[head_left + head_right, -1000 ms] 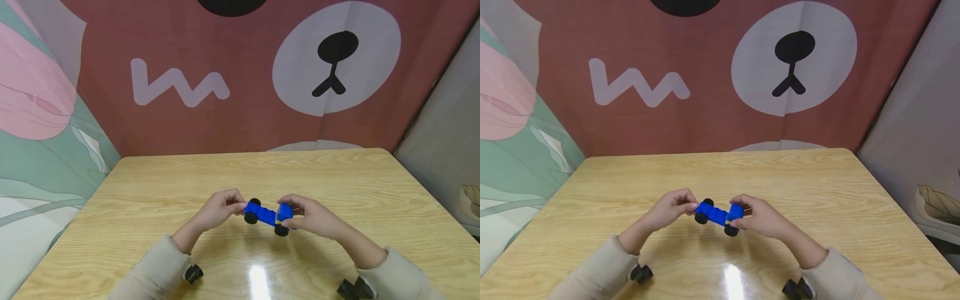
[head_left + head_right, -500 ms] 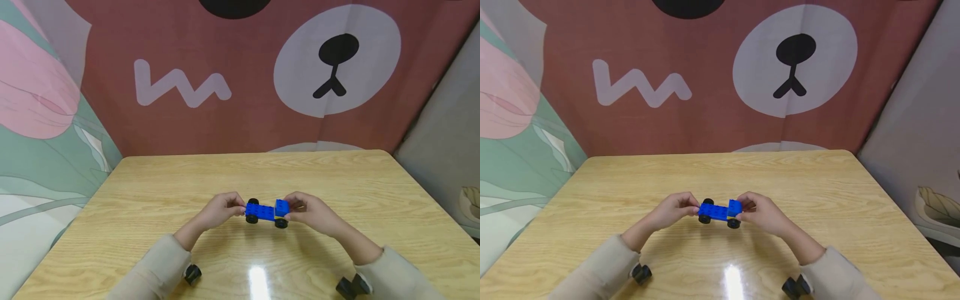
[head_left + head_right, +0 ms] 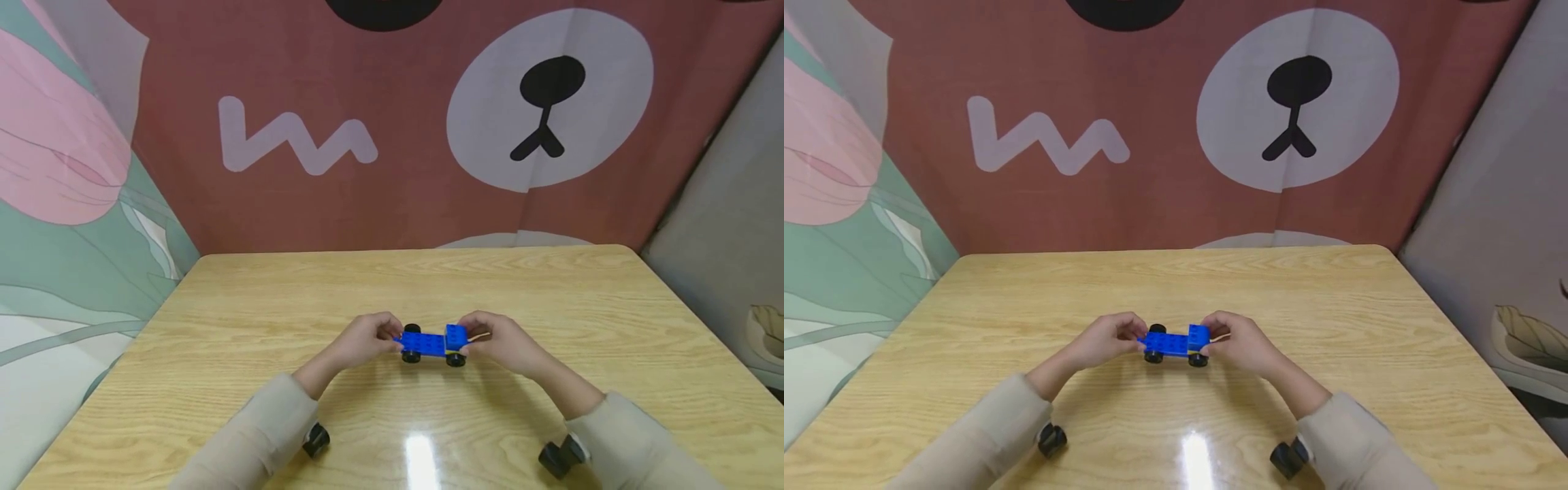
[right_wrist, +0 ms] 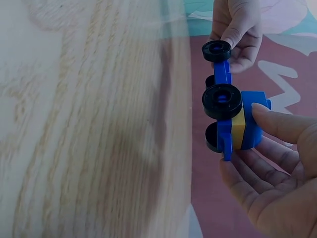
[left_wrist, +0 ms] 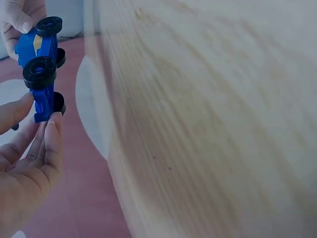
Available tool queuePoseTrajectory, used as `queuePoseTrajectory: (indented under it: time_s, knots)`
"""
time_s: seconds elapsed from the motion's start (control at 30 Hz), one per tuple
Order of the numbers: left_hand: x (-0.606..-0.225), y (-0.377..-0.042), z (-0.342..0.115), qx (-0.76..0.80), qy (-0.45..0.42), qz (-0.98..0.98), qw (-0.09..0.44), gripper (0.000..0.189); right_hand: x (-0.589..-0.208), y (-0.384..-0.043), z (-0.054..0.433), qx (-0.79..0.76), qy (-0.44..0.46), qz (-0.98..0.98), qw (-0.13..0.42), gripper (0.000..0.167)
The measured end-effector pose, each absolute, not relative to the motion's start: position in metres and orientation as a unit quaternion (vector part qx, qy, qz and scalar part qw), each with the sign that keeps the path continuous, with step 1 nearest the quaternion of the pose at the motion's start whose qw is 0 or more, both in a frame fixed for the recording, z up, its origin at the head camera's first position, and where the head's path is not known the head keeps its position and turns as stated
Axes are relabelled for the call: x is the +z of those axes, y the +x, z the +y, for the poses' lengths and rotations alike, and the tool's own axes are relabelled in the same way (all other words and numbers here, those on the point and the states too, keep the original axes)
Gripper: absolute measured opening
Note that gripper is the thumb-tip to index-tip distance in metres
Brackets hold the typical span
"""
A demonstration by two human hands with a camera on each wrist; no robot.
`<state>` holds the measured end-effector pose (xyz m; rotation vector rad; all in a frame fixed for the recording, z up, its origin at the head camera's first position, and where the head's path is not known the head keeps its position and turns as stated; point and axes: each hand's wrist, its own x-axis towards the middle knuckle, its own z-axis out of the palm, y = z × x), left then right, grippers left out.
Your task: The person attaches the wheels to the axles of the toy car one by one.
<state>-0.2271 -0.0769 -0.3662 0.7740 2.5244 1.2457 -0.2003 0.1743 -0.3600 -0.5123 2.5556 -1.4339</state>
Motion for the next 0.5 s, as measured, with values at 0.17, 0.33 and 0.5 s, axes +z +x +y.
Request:
queuePoseTrajectory:
  time_s: [0.17,0.33,0.5]
  knots:
    - [-0.372,-0.234,-0.076,0.413,0.254,0.864,0.137,0.021,-0.366,-0.207,0.173,-0.470,-0.166,0.862,0.088,0.032]
    - [-0.377,-0.237,-0.072,0.398,0.251,0.868,0.158,0.023,-0.369,-0.209,0.172,-0.461,-0.170,0.866,0.095,0.032]
    - [-0.382,-0.238,-0.068,0.378,0.262,0.874,0.155,0.023,-0.371,-0.210,0.171,-0.459,-0.155,0.868,0.106,0.032]
